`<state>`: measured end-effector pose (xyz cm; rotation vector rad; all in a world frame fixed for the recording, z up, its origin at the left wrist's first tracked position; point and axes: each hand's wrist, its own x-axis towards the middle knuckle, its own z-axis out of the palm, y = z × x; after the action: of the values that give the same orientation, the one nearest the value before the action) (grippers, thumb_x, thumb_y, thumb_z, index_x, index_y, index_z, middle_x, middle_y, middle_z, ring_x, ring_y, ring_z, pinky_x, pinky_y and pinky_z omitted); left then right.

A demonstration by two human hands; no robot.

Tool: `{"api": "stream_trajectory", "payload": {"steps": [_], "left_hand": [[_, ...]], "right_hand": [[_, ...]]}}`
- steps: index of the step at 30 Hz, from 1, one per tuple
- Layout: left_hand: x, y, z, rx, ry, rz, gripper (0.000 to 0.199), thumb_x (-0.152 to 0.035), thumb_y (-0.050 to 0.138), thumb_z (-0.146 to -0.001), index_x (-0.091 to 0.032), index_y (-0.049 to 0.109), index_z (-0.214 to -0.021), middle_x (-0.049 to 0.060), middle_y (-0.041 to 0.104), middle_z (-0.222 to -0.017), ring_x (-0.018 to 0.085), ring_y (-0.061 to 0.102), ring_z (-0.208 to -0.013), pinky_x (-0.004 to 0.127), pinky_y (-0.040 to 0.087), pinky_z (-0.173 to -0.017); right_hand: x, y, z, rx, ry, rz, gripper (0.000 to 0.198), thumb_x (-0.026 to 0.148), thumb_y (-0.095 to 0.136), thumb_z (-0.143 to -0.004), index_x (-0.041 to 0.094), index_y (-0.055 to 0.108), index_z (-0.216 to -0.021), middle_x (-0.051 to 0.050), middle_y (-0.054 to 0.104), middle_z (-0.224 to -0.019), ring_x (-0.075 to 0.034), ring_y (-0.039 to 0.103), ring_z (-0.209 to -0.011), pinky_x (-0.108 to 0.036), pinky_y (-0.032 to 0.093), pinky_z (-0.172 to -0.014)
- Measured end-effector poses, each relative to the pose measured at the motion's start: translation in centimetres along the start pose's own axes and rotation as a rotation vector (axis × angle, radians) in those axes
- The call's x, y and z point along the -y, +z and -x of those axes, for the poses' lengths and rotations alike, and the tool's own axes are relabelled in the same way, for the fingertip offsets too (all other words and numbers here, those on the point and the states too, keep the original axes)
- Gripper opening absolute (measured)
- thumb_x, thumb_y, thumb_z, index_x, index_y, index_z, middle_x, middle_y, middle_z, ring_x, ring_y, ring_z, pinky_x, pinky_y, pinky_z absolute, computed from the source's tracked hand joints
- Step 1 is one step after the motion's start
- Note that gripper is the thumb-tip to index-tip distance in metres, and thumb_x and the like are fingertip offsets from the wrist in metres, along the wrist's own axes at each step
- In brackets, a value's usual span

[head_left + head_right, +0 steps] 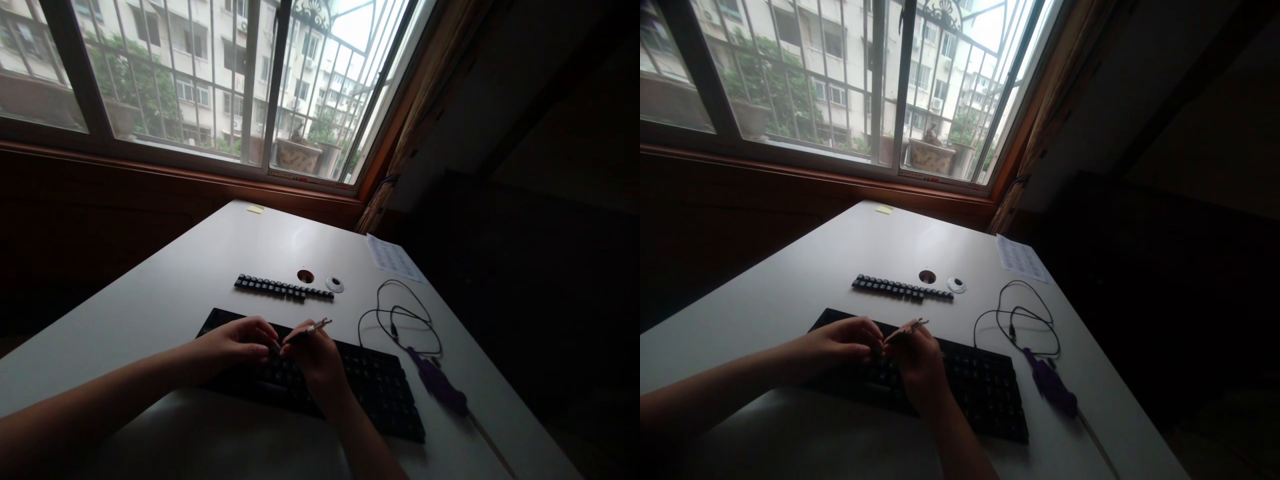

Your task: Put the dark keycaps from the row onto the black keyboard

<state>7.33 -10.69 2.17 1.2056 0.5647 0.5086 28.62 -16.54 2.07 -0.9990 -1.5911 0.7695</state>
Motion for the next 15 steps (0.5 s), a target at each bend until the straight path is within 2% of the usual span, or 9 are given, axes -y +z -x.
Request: {"api": "stream_trajectory", "payload": {"steps": [15], "left_hand": [[-0.39,-0.04,0.06,0.044,-0.015,-0.061,0.028,-0.028,0.075,-0.079,-0.019,0.068,-0.105,0.006,0.070,-0.107,0.023,0.063,-0.102,0.038,0.047,-0.091]], "right_hand": [[-0.13,0.60,0.15,0.031,0.020,-0.099,0.008,0.029,0.067,-0.088,0.022,0.071,-0.087,-0.004,0.062,-0.084,-0.018,0.062,-0.076,-0.032,0.054,-0.067]]}}
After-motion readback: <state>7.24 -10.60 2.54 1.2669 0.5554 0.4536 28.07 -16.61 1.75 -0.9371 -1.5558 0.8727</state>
